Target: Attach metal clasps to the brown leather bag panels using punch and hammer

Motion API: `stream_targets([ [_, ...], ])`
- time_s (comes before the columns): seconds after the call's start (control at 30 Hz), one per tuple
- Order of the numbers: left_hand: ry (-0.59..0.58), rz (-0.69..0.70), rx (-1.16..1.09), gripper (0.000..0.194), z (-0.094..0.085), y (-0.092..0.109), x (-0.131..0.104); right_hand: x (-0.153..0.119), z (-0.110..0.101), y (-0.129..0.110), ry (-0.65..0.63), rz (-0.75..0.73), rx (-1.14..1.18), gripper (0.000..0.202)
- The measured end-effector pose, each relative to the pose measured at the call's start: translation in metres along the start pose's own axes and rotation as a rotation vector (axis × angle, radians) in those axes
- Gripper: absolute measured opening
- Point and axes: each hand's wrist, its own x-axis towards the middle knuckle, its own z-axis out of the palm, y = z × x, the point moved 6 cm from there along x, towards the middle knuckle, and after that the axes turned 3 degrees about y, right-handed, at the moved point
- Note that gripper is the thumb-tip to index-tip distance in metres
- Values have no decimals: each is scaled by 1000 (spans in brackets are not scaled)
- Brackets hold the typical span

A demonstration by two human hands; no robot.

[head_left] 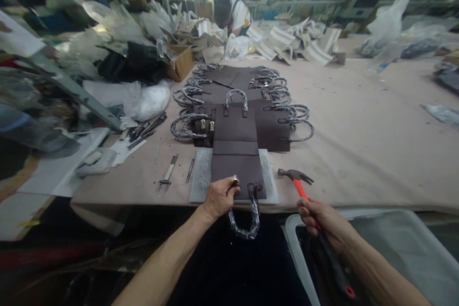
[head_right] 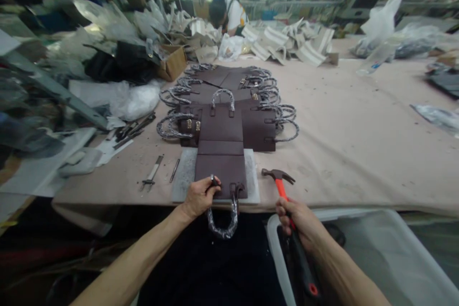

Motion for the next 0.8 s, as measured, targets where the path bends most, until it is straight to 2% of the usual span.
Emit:
stream_targets([
  [0.07, 6, 9, 6, 13, 0, 1, 0, -26, 11, -28, 54, -189, -109, 34],
  [0.13, 5, 10, 16, 13, 0, 1, 0, -52, 24, -65, 120, -488, -310, 42],
  [0.2, 2, 17, 25, 13, 1, 1, 0, -76, 41, -98, 176, -817, -555, 41],
  [0.27, -1, 31, 34, 13, 1, 2, 0, -90, 60, -116, 185, -1060, -831, 38],
  [0.3, 1, 38, 40, 12, 1, 2, 0, -92, 69, -120, 167, -1123, -965, 37],
  [0.4, 11, 47, 58, 11, 1, 2, 0, -92, 83, -123, 107, -1166, -1212, 35],
  [0.43, 13, 46, 60, 11, 1, 2, 0, -95, 84, -126, 125, -1181, -1204, 35],
  [0.53, 10, 45, 62, 12, 2, 2, 0, -108, 77, -135, 309, -1254, -982, 34],
  [0.6, 2, 47, 79, 11, 2, 2, 0, -110, 76, -132, 329, -1256, -952, 37],
  [0.7, -7, 47, 99, 10, 3, 2, 0, -94, 77, -117, 140, -1124, -1164, 34],
  [0.8, -5, 36, 63, 12, 2, 1, 0, -70, 56, -111, 107, -945, -1144, 34],
])
